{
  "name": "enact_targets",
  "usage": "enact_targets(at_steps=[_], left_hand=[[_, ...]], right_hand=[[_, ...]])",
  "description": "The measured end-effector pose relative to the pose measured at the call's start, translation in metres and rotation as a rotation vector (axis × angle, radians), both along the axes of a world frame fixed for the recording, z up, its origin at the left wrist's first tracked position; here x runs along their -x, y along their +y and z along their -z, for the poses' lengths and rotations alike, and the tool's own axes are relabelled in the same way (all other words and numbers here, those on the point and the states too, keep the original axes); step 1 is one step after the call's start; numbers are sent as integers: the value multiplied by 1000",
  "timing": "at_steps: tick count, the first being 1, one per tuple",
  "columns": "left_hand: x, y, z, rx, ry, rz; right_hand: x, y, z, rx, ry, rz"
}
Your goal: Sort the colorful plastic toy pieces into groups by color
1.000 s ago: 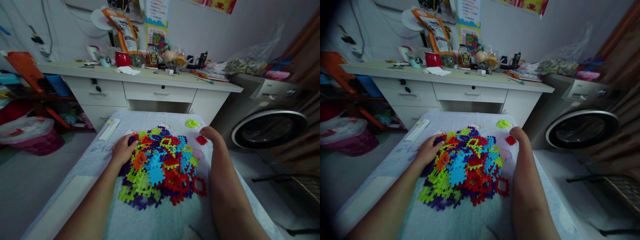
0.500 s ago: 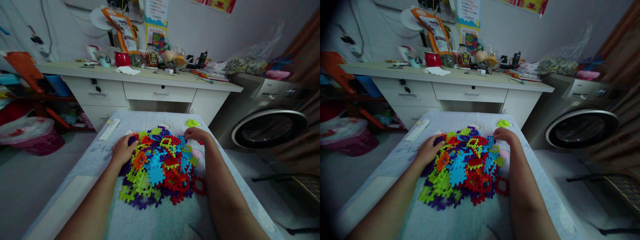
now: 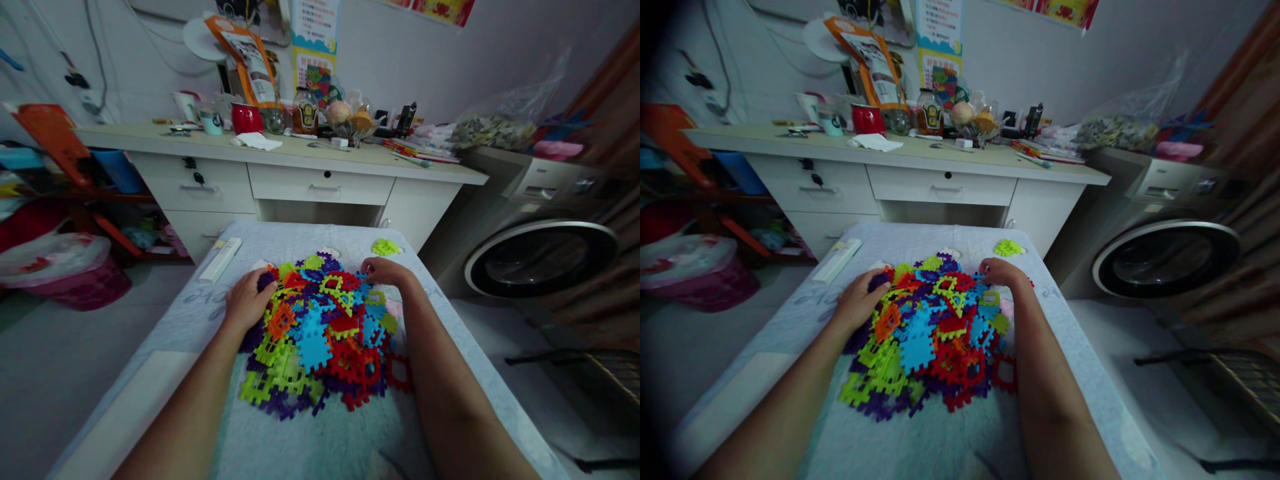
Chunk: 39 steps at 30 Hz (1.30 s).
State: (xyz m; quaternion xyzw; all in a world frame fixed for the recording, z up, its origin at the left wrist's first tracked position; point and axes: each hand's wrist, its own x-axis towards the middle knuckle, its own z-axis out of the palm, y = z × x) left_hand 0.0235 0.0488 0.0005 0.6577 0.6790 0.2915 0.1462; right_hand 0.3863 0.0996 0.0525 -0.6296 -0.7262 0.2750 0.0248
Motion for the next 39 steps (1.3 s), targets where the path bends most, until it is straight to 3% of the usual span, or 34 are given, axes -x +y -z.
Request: enact_targets(at_steps=[9,16,25,31,39], left_hand=[[0,0,0,-1,-1,5],[-1,-2,-5,21,8,-1],[-1,-1,-4,8,22,-10],[0,0,-2,-4,22,0],[-2,-2,-6,8,9,0]], right_hand=[[-3,-9,-19,-5,148,46],[-26,-25,-44,-214,243,162],[-86,-76,-18,-40,164,228],[-97,-115,-15,116,172,235],[-92,-127,-19,-13,-60,164]])
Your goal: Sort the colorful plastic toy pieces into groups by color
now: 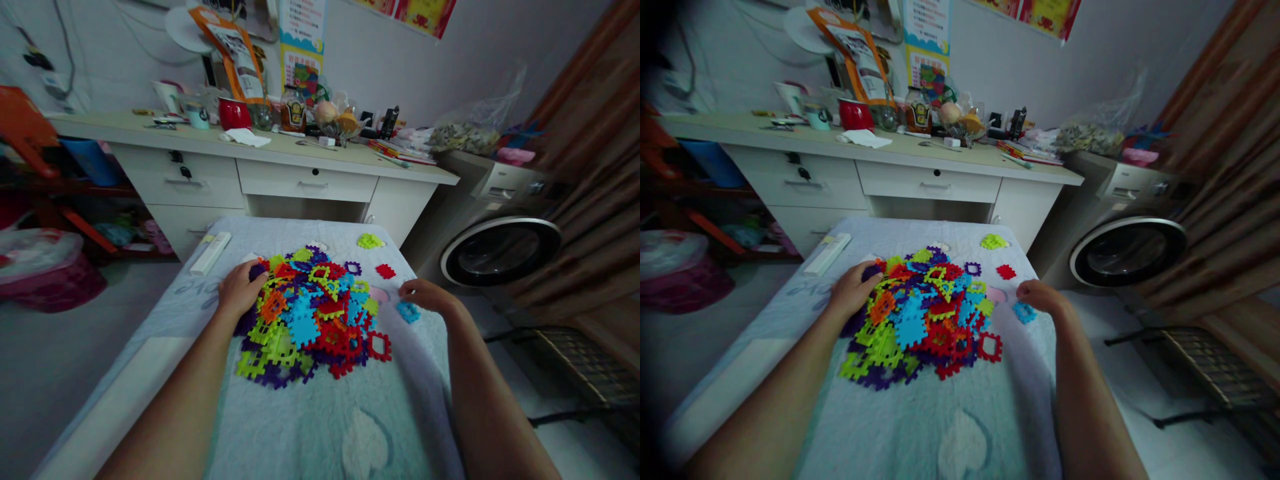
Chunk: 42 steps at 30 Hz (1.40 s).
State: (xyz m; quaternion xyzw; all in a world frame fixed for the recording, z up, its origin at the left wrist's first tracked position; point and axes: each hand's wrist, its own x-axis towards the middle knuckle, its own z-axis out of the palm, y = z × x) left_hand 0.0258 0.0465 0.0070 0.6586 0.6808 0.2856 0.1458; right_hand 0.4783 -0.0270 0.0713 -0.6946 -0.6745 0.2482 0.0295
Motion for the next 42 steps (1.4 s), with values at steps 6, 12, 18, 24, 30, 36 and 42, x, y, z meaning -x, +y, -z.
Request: enact_targets(at_steps=[6,12,18,24,30,36,42], left_hand=[[1,0,2,2,3,-16],[1,1,3,-5,-4,-8],[1,0,2,-10,3,-4],[2,1,4,5,10,-10],[2,1,5,-15,16,-5],[1,0,1,-10,22,-8],[0,-1,-1,-3,4,-14]], right_hand=[[48,27,0,-180,-127,-57],[100,68,20,-282,-182,-82],[101,90,34,-235,-221,-116],[95,110,32,-279,-213,-50],[125,144,30,-427,-137,62],[158,176,31,-437,-123,97],[171,185,36,-451,-101,93]])
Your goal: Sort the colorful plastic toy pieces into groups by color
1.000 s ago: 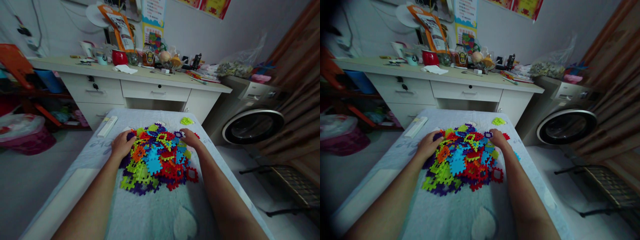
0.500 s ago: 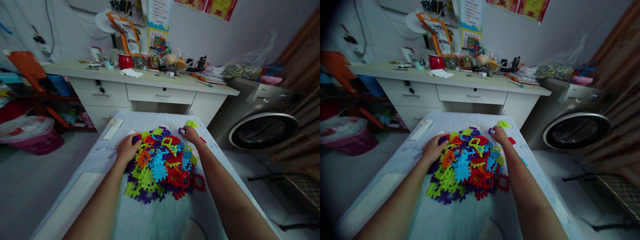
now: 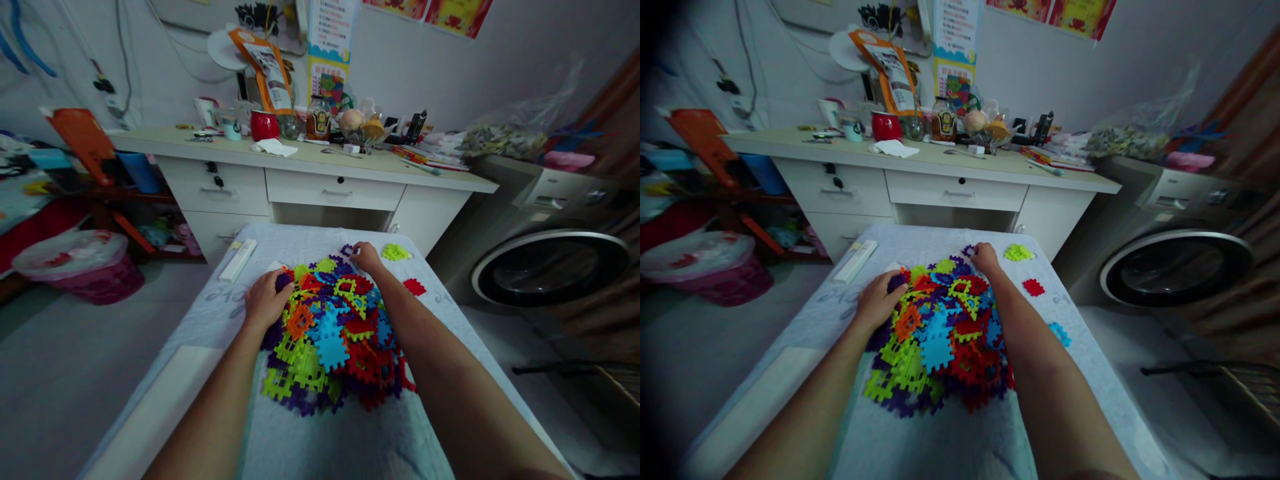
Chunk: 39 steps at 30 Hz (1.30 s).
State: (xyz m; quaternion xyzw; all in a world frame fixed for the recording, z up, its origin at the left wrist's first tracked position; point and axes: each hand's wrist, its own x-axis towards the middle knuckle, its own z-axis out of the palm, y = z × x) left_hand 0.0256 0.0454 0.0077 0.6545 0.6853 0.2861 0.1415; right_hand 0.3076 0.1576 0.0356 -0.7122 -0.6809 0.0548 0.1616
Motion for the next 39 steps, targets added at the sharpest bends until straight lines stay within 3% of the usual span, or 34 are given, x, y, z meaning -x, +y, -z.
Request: enact_targets(at_steps=[4,10,12,20,28,34,39], left_hand=[[0,0,-1,0,3,-1],[0,-1,-1,5,-11,9],[0,-1,-2,3,-22,20],[9,4,0,28,-201,82],[14,6,3,10,-299,90],[13,6,3,2,-256,70],[11,5,3,0,-193,49]], right_hand=[[10,-3,-1,0,12,-107],[38,-8,3,81,-82,-462],[46,-11,4,127,-130,-510],[57,-36,-11,264,-160,-576],[54,-60,-22,314,98,-632],[43,-66,-35,237,361,-576],[43,-74,-36,204,260,-545]])
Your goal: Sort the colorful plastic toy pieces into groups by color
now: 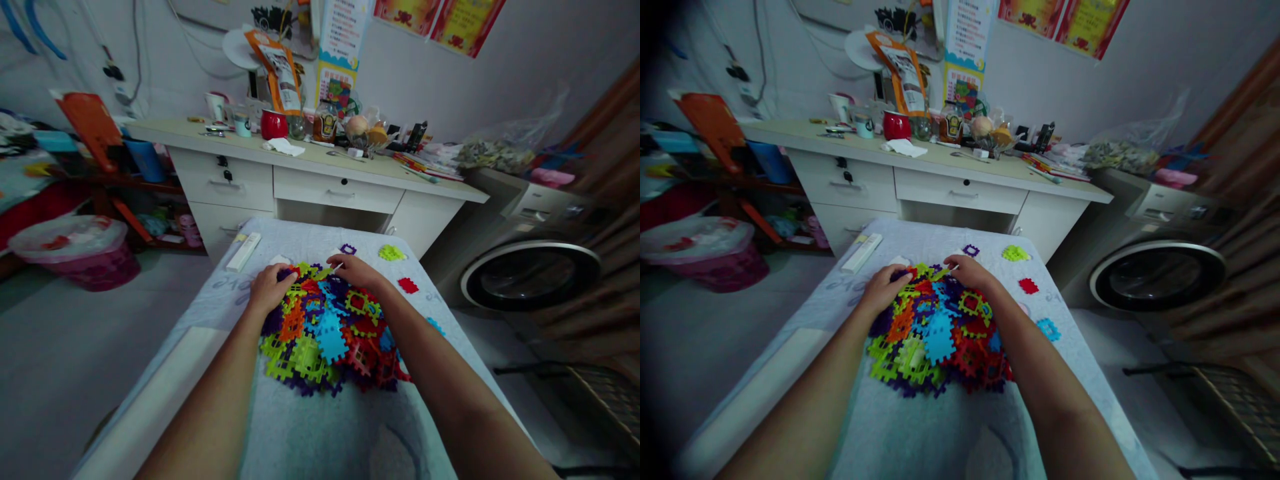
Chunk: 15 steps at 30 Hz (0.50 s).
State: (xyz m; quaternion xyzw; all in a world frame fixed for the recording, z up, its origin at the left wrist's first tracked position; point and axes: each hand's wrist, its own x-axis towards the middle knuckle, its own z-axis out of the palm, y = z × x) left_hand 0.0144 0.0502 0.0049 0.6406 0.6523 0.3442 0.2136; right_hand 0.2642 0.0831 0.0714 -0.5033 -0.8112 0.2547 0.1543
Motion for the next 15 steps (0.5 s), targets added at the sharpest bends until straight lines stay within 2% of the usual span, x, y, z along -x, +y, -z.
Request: enact_targets(at_steps=[7,15], left_hand=[[-1,-1,-2,-2,36,3],[-2,-1,-1,8,42,10]], right_hand=[[6,-11,-5,-89,-248,78],[3,-17,-6,-77,-157,55]])
